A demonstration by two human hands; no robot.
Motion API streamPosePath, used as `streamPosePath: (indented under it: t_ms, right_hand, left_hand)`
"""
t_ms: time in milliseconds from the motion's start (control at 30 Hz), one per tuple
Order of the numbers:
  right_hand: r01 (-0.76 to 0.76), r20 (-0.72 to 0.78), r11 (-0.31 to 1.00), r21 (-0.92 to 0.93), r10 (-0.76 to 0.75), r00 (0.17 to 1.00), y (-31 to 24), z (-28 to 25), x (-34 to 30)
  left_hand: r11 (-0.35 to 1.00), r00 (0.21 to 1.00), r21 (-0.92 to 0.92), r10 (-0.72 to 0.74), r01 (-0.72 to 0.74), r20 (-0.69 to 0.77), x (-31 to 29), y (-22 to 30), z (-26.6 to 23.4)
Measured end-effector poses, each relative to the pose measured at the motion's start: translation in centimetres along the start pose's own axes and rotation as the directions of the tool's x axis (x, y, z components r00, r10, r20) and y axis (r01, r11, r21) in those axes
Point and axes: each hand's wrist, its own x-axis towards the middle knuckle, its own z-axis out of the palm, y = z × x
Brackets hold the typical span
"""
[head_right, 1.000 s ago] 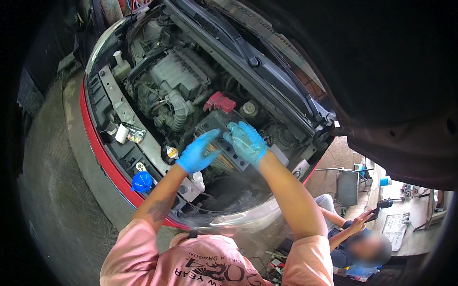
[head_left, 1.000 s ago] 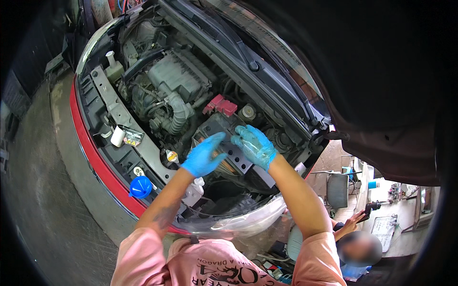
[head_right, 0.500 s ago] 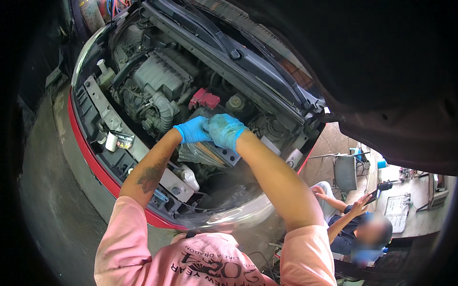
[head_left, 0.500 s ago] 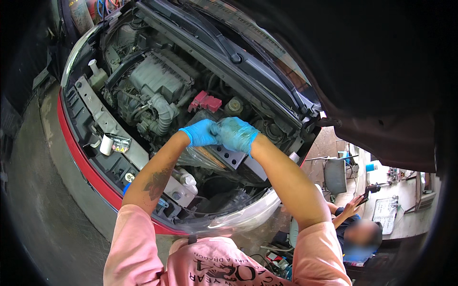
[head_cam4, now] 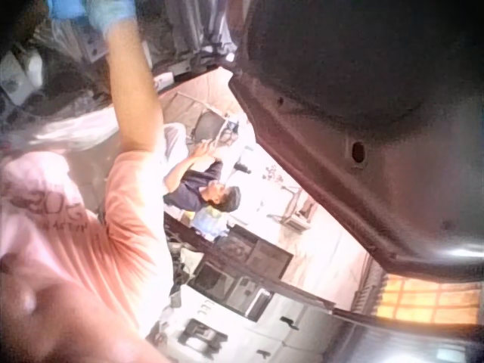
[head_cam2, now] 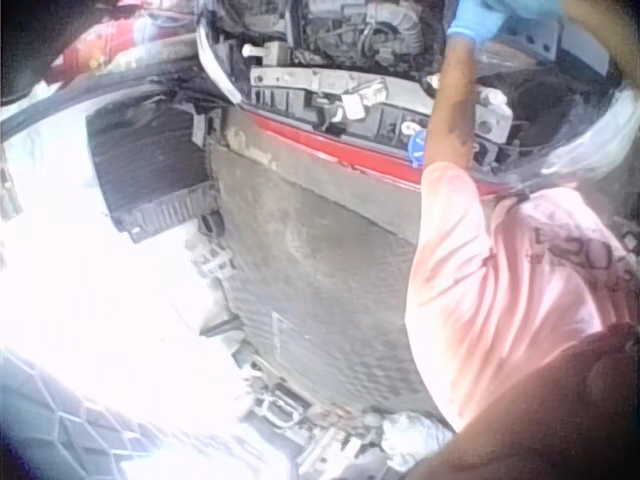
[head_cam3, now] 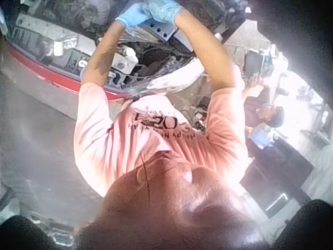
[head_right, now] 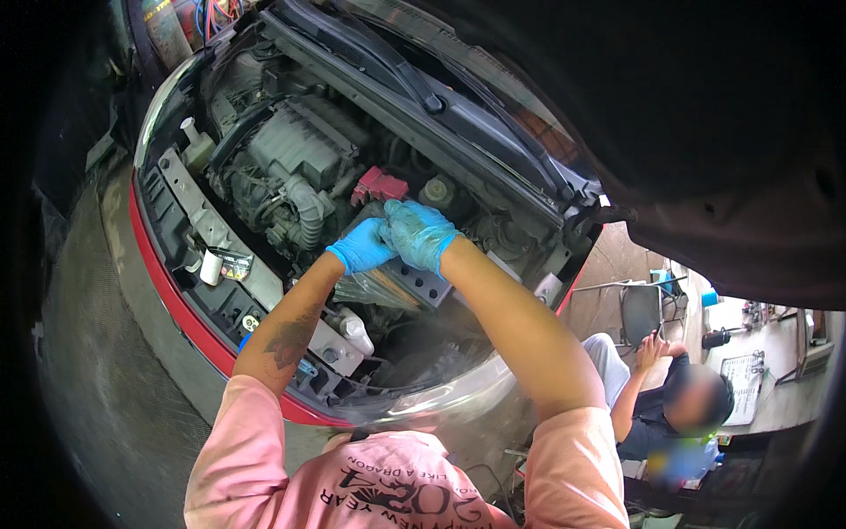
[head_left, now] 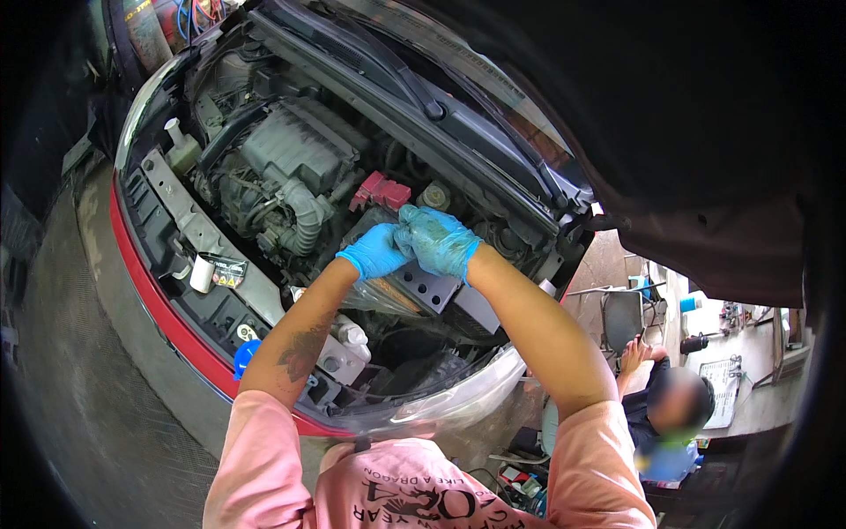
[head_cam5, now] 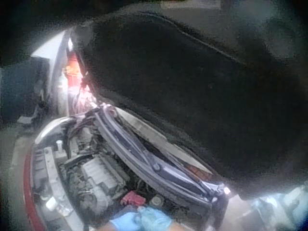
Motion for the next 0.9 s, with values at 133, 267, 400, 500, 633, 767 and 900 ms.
streamPosePath:
  t_ms: [133,267,400,500,633,767,900]
  right_hand:
    - [0.091,-0.012,0.995,-0.035,-0.092,0.996,-0.7,-1.5,-0.9]
    - [-0.11,0.101,0.968,-0.225,0.136,0.986,-2.1,-2.2,0.1]
    - [0.016,-0.009,0.998,-0.062,-0.016,1.0,0.2,-0.5,0.0]
    - [0.141,0.038,0.986,-0.083,-0.139,0.99,-1.7,-3.0,-0.6]
    - [-0.155,0.137,0.954,-0.255,0.195,0.971,-2.0,-3.5,0.0]
    - [0.181,0.25,0.954,-0.24,-0.12,0.961,0.6,-2.3,-0.5]
    - [-0.167,0.156,0.967,-0.192,0.198,0.968,-3.2,-4.4,-1.2]
  left_hand:
    - [0.932,0.997,0.353,-0.082,0.078,-0.004,0.2,1.2,-1.2]
    - [0.894,0.99,0.426,-0.121,0.138,-0.068,0.1,3.1,-0.9]
    - [0.99,0.988,0.057,-0.13,0.125,0.087,-0.2,0.2,-0.5]
    - [0.934,0.989,0.333,-0.147,0.133,0.018,0.0,0.3,-1.1]
    - [0.912,0.983,0.367,-0.176,0.182,-0.049,-0.2,4.0,-0.6]
    - [0.973,0.989,0.181,-0.147,0.143,0.009,-0.7,1.3,0.2]
    - [0.968,0.988,0.211,-0.149,0.139,0.032,-0.7,0.8,-0.2]
